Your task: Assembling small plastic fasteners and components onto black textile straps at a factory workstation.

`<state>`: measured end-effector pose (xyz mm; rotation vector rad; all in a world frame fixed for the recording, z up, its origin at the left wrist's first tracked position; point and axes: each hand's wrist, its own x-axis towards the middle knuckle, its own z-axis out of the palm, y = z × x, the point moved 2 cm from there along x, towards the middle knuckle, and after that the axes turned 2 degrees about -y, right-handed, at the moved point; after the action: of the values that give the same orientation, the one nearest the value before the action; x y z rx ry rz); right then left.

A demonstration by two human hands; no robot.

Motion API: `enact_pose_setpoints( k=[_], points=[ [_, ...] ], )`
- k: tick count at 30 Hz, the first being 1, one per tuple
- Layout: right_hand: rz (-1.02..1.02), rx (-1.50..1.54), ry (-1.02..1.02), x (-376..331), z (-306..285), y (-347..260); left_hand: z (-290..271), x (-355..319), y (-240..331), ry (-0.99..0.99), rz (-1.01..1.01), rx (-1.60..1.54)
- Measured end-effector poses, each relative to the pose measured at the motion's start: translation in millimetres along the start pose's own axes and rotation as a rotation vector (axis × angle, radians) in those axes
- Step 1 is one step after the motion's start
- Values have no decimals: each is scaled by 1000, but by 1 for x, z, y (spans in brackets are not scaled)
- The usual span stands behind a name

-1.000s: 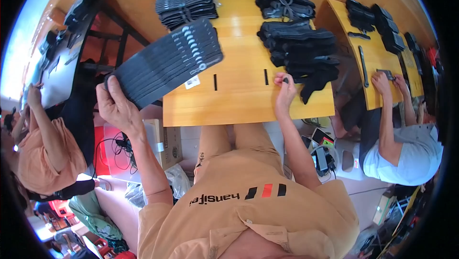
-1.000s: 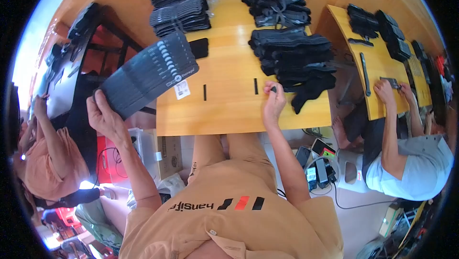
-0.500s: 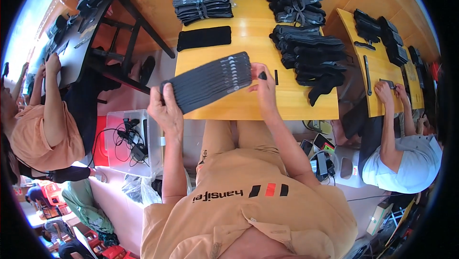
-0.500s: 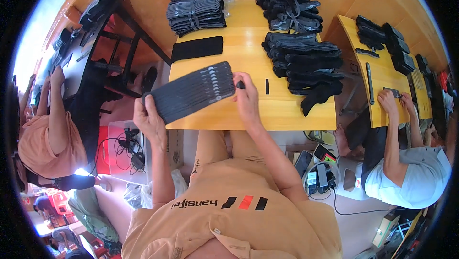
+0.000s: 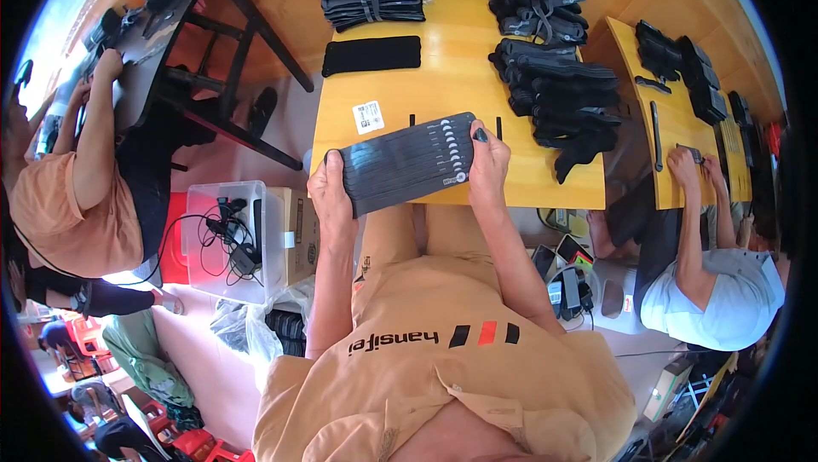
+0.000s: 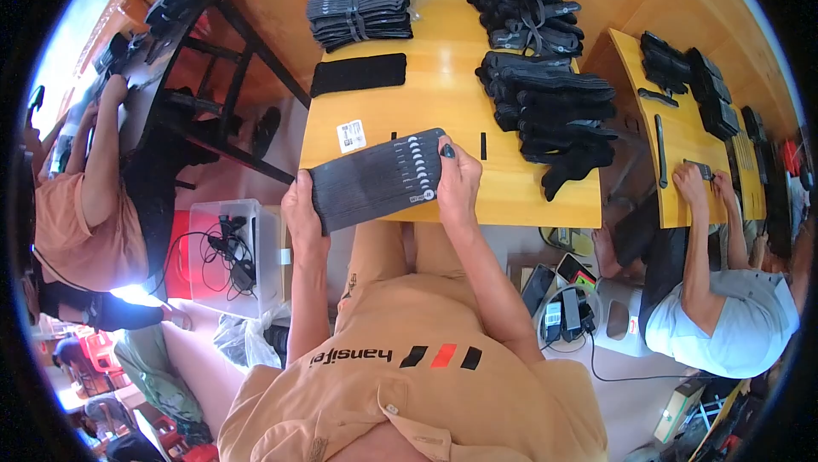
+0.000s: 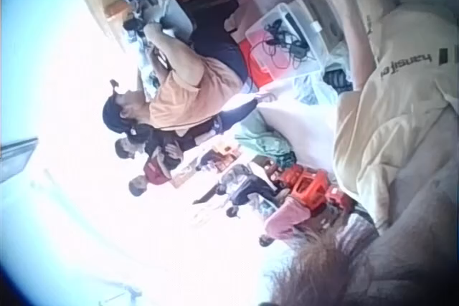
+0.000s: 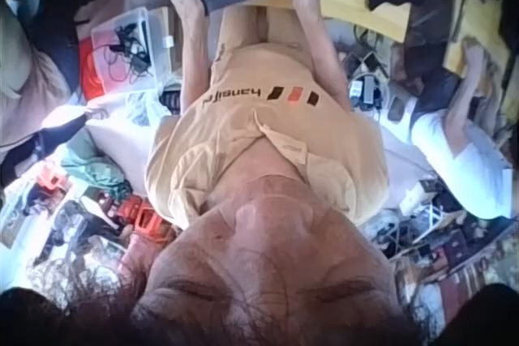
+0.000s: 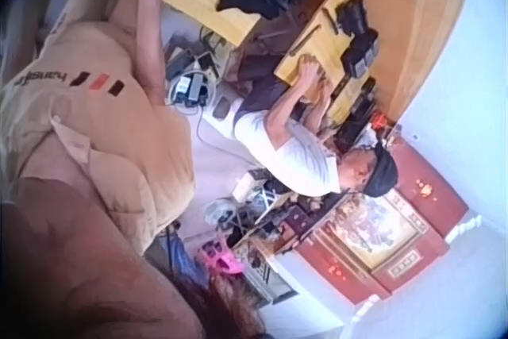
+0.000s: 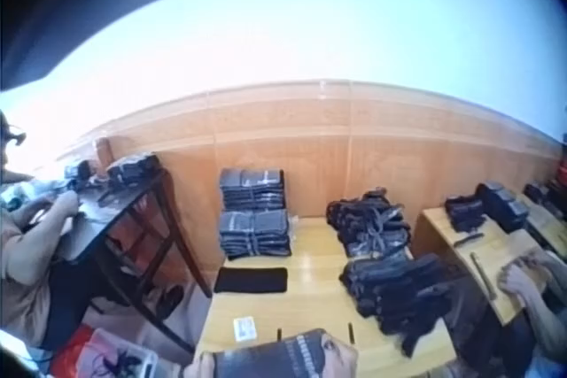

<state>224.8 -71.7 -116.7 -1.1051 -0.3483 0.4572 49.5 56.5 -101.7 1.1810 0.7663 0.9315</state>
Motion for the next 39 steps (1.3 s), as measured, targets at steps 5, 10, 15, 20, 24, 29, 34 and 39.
enact_pose_setpoints(
  k=[5, 10, 15, 20, 24, 29, 34, 39],
  points=[
    [85, 33, 63, 2, -4, 12, 5, -1, -2, -41, -107, -178],
    [160, -108, -62, 3, -17, 1, -6, 10, -3, -41, -170, -72],
    [255, -242, -263, 1, -20, -9, -21, 19, -10, -26, -155, 67],
    [241, -218, -194, 0, -19, -6, -20, 26, -14, -2, -83, 140],
    [223, -344, -185, 6, -13, -6, -19, 37, -23, -7, -99, 118],
    [139, -403, -11, 16, -3, 13, -11, 48, -26, -65, -80, 129],
    [25, -469, 66, 25, 19, 13, -8, 66, -28, -37, -68, -2],
    [-34, -386, 25, 57, 31, 23, 0, 111, 0, -117, -155, 161]
  ],
)
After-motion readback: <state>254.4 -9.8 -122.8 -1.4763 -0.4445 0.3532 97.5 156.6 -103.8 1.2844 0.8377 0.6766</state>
